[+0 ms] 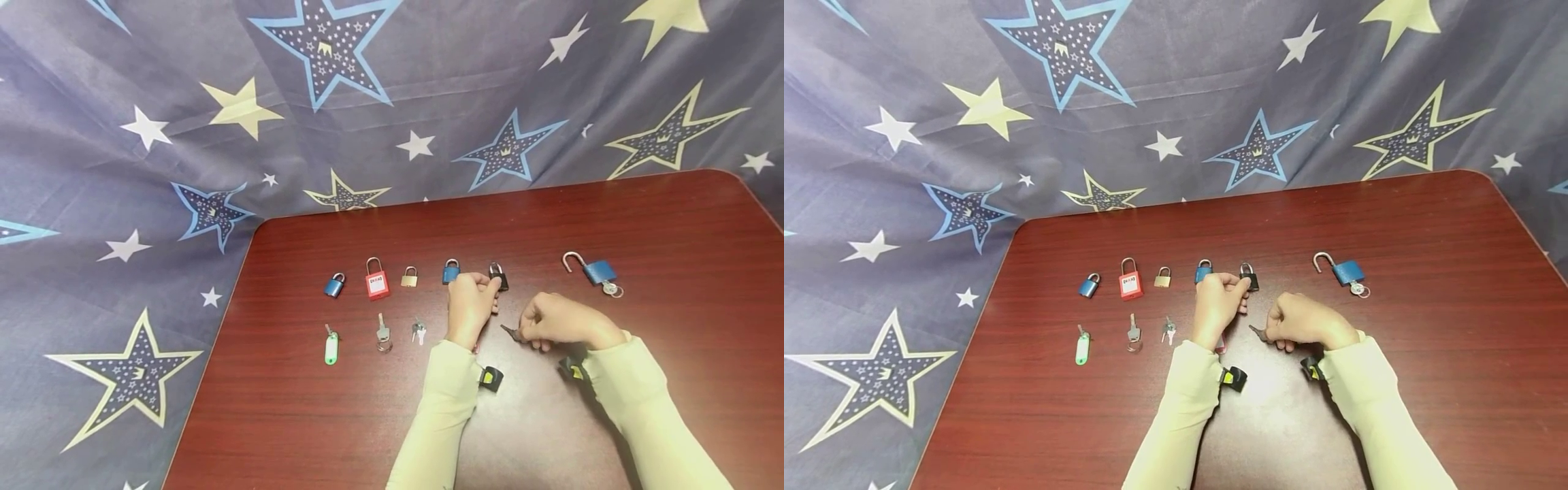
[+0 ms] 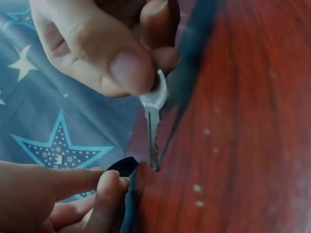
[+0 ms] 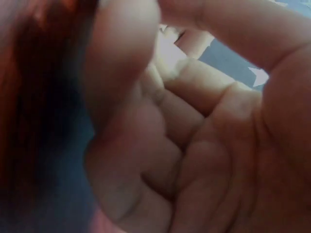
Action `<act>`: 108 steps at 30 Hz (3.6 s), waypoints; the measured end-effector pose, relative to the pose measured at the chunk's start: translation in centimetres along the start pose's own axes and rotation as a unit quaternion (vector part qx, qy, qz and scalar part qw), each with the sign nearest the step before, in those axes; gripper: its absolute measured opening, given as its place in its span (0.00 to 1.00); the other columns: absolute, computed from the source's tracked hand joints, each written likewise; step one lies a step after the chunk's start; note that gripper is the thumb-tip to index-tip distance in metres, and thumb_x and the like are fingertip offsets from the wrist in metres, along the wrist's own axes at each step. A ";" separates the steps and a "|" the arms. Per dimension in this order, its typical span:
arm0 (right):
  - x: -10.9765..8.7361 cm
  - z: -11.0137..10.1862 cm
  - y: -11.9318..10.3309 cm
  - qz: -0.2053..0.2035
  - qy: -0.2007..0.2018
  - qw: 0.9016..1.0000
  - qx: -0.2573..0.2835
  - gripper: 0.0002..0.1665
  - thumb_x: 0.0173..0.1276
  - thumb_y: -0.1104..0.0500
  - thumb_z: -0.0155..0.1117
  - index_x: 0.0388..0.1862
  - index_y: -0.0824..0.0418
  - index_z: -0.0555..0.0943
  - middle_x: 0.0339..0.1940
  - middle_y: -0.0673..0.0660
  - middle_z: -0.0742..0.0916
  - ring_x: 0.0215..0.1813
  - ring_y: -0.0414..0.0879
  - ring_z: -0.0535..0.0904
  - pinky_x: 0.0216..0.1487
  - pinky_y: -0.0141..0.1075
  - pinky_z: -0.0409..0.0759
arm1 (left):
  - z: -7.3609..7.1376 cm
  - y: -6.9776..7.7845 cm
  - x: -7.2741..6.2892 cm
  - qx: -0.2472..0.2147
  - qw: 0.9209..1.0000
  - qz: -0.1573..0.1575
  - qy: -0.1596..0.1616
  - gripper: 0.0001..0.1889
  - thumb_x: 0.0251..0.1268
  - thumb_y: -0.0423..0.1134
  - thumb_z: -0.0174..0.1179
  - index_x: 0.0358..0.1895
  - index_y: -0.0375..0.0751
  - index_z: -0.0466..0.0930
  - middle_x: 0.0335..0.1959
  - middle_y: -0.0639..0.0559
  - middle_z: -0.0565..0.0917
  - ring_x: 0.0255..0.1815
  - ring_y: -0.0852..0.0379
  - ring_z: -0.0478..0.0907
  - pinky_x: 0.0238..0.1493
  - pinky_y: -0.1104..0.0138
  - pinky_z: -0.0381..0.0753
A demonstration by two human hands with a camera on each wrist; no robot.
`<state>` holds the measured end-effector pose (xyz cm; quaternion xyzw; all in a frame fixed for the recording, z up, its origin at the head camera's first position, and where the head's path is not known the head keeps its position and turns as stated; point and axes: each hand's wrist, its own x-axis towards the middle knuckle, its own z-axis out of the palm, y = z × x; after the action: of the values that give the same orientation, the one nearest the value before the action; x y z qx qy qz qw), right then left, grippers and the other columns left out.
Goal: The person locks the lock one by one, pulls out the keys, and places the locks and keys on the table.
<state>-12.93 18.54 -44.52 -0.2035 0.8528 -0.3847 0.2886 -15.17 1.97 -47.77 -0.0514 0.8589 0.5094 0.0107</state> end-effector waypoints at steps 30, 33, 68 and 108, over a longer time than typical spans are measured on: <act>-2.5 -2.6 1.0 -0.009 0.158 0.986 -0.046 0.10 0.68 0.55 0.67 0.28 0.58 0.84 0.19 0.49 0.83 0.23 0.38 0.76 0.27 0.31 0.74 | -0.1 1.1 -1.0 -0.021 1.000 0.012 0.015 0.12 0.63 0.32 0.66 0.47 0.28 0.85 0.24 0.47 0.89 0.19 0.53 0.86 0.20 0.77 0.78; -3.2 -3.3 1.1 -0.013 0.185 0.981 -0.058 0.09 0.68 0.54 0.67 0.30 0.57 0.84 0.22 0.48 0.84 0.25 0.36 0.76 0.31 0.31 0.74 | 0.4 1.9 -1.6 -0.016 0.999 0.035 0.018 0.13 0.63 0.32 0.66 0.48 0.29 0.85 0.25 0.47 0.89 0.15 0.55 0.84 0.16 0.77 0.76; -3.5 -4.5 5.5 0.125 0.344 0.925 -0.103 0.36 0.67 0.54 0.65 0.58 0.83 0.67 0.48 0.81 0.72 0.51 0.76 0.67 0.51 0.67 0.69 | 8.0 4.1 -2.7 0.045 0.983 0.139 -0.110 0.16 0.72 0.32 0.54 0.60 0.44 0.80 0.53 0.51 0.84 0.51 0.68 0.82 0.49 0.86 0.73; -2.6 -4.5 5.1 0.059 0.246 0.967 -0.022 0.20 0.64 0.60 0.71 0.44 0.75 0.76 0.34 0.64 0.85 0.32 0.47 0.81 0.32 0.35 0.80 | 6.7 4.3 -2.1 -0.117 0.991 0.004 -0.064 0.20 0.65 0.37 0.63 0.59 0.39 0.76 0.43 0.49 0.89 0.42 0.61 0.86 0.44 0.76 0.80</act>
<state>-14.57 25.60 -45.16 -0.0583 0.9162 -0.3867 0.0879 -13.77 10.03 -47.13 -0.0157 0.7911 0.6087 0.0573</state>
